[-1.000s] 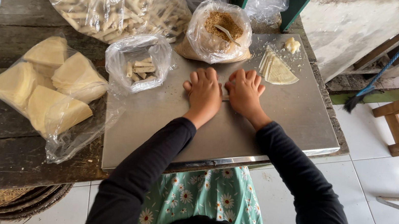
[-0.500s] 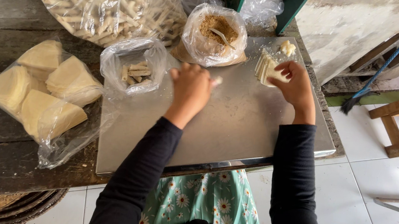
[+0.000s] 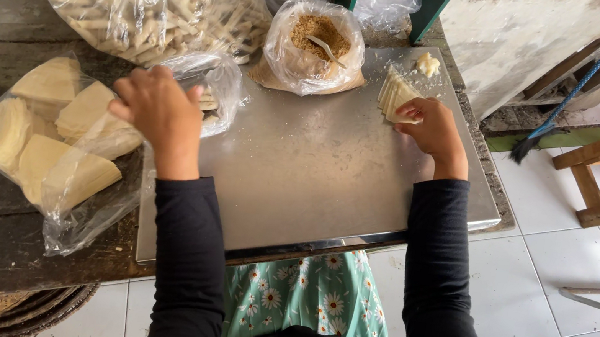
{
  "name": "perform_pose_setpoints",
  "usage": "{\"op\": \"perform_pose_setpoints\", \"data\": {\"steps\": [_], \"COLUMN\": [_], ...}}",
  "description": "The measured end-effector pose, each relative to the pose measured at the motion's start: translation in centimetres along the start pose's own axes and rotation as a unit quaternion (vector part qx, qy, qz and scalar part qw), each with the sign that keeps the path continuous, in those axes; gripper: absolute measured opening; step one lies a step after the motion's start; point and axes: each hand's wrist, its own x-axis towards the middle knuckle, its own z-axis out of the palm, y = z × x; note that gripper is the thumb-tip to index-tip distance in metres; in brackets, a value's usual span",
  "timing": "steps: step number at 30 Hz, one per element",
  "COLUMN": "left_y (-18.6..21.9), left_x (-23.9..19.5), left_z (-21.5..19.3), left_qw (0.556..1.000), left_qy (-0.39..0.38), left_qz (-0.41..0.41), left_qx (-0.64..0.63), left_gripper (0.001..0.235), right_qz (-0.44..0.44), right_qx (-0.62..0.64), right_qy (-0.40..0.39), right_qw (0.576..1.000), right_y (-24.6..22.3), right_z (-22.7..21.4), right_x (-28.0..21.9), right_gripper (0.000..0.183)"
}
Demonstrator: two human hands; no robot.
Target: The person repeatedly folds a thin wrapper into a cone, scoops a granular filling into it, and seals it into a small packet. They place each finished packet into a plastic bag. The person also handles a stack of wrappers, separating them as needed.
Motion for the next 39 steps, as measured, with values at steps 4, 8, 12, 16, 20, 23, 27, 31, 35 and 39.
{"op": "perform_pose_setpoints", "data": {"steps": [4,8,12,16,20,23,27,31,35,39], "left_y": [7.7,18.8,22.8,23.8,23.1,23.1,23.4,23.2,22.0,18.4], "left_x": [-2.5,-7.9,-9.5,-10.2,-10.5,-10.6,-10.8,-10.7,-10.7,-9.0], "left_z": [2.2,5.1,8.2,10.1,10.8,11.0,11.0,10.2,8.5,6.9], "left_qw": [0.946,0.879,0.868,0.873,0.872,0.872,0.873,0.872,0.865,0.870], "left_qy": [0.093,-0.073,-0.104,-0.154,-0.146,-0.146,-0.161,-0.146,-0.142,-0.186], "left_qz": [0.175,0.360,0.388,0.391,0.401,0.406,0.405,0.400,0.349,0.226], "left_qx": [-0.258,-0.306,-0.293,-0.246,-0.239,-0.233,-0.218,-0.241,-0.331,-0.396], "left_gripper": [0.011,0.014,0.022,0.019,0.019,0.018,0.015,0.016,0.025,0.026], "right_qz": [0.020,0.036,0.007,0.007,0.051,0.072,0.007,0.098,-0.049,-0.100], "right_qx": [-0.014,0.062,0.067,0.060,0.081,0.068,0.081,0.114,0.059,0.059], "right_qy": [0.012,-0.001,0.021,0.031,0.022,0.024,0.149,0.282,0.350,0.219], "right_qw": [1.000,0.997,0.998,0.998,0.995,0.995,0.985,0.947,0.933,0.969], "right_y": [-0.4,0.3,1.5,2.5,2.7,3.2,3.4,2.7,0.2,-4.4], "right_z": [0.0,0.1,0.5,0.5,0.6,0.6,0.8,0.1,-0.1,1.3], "right_x": [-0.1,0.1,0.3,0.4,0.6,0.5,1.0,1.5,1.2,0.3], "right_gripper": [0.023,0.017,0.018,0.019,0.016,0.014,0.008,0.007,0.005,0.002]}}
